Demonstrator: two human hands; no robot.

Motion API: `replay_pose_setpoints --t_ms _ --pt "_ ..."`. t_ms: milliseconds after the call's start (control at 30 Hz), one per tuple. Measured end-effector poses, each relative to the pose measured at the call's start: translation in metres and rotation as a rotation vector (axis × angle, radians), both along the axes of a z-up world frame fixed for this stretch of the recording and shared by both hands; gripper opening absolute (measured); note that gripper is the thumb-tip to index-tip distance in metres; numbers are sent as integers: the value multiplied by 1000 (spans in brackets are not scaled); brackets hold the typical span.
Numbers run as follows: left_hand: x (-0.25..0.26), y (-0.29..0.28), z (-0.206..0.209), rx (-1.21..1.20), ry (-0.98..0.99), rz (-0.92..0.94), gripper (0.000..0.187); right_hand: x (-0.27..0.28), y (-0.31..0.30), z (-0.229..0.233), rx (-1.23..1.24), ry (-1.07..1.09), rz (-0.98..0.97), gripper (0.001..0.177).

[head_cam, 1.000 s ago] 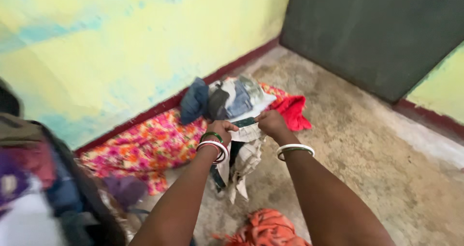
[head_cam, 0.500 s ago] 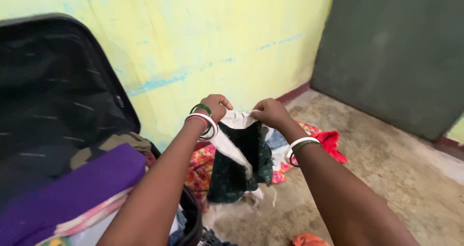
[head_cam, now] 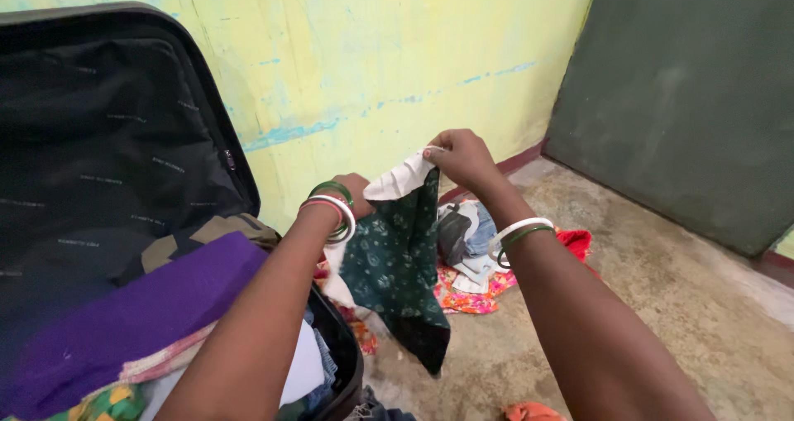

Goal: The person folds socks and clothing items by hand and packs them one by one into an open suitcase.

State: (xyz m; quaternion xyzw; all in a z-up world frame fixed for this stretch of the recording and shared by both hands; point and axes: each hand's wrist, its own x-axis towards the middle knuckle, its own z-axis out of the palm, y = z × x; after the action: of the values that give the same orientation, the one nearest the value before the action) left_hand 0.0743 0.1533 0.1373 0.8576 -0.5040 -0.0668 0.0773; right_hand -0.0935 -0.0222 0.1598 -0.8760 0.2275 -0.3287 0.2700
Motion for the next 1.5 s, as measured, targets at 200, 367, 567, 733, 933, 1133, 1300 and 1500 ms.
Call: replay_pose_setpoints --t_ms 200,367,567,733,933,1133,1300,1500 --pt "47 -5 -18 -79 144 182 44 -2 -33 17 69 -184 -119 28" --pt "69 0 -21 -558 441 229 37 -14 -57 6 262 -339 -268 26" --pt "60 1 5 -792 471 51 33 13 -20 12 94 -98 80 42" --pt "39 4 37 -849 466 -49 25 48 73 27 222 87 501 74" --pt "39 23 43 -913 525 -249 46 72 69 4 376 -100 488 42" --pt "45 25 20 -625 478 -89 34 70 37 6 476 -281 326 26" --pt "45 5 4 -606 633 -11 28 51 26 11 470 -259 265 26" --pt "20 -25 5 -770 526 -144 30 22 31 23 146 -97 323 57"
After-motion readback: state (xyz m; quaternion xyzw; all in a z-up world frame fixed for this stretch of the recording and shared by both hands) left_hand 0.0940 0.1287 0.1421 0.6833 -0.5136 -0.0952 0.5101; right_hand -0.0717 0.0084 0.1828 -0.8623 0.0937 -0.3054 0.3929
